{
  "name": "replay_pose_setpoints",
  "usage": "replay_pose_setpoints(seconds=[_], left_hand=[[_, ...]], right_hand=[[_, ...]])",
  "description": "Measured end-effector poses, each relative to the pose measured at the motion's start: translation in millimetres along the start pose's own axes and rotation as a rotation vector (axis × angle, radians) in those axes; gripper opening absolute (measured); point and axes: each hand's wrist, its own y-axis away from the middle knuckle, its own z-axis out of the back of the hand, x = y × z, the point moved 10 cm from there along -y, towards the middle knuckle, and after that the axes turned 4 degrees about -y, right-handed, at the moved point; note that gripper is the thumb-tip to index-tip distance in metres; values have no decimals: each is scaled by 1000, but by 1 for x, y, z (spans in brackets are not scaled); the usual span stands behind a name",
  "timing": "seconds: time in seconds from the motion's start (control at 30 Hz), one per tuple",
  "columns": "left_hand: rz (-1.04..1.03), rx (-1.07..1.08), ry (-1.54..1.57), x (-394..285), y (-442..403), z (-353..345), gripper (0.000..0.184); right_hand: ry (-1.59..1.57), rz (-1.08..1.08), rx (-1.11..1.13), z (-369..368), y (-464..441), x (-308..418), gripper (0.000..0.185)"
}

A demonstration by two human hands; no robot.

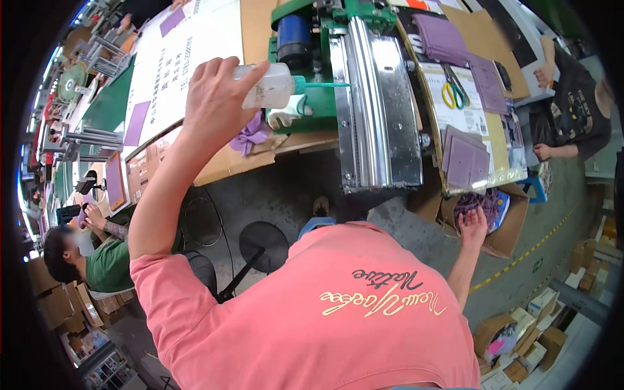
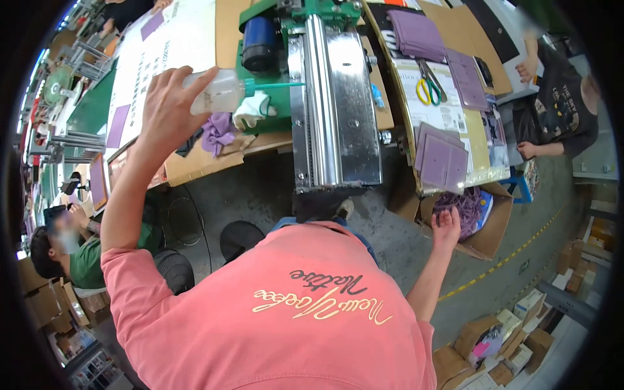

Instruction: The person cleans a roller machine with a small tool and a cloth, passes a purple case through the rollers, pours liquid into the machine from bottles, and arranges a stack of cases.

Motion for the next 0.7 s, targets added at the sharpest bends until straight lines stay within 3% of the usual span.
replay_pose_setpoints(seconds=[0.17, 0.37, 0.7], left_hand=[[107, 112, -62, 19, -32, -24, 57], [157, 115, -120, 33, -63, -42, 53], [116, -23, -161, 33, -73, -47, 27]], right_hand=[[0, 5, 28, 6, -13, -2, 23], [-42, 1, 77, -6, -15, -5, 13], [-43, -67, 81, 15, -39, -14, 16]])
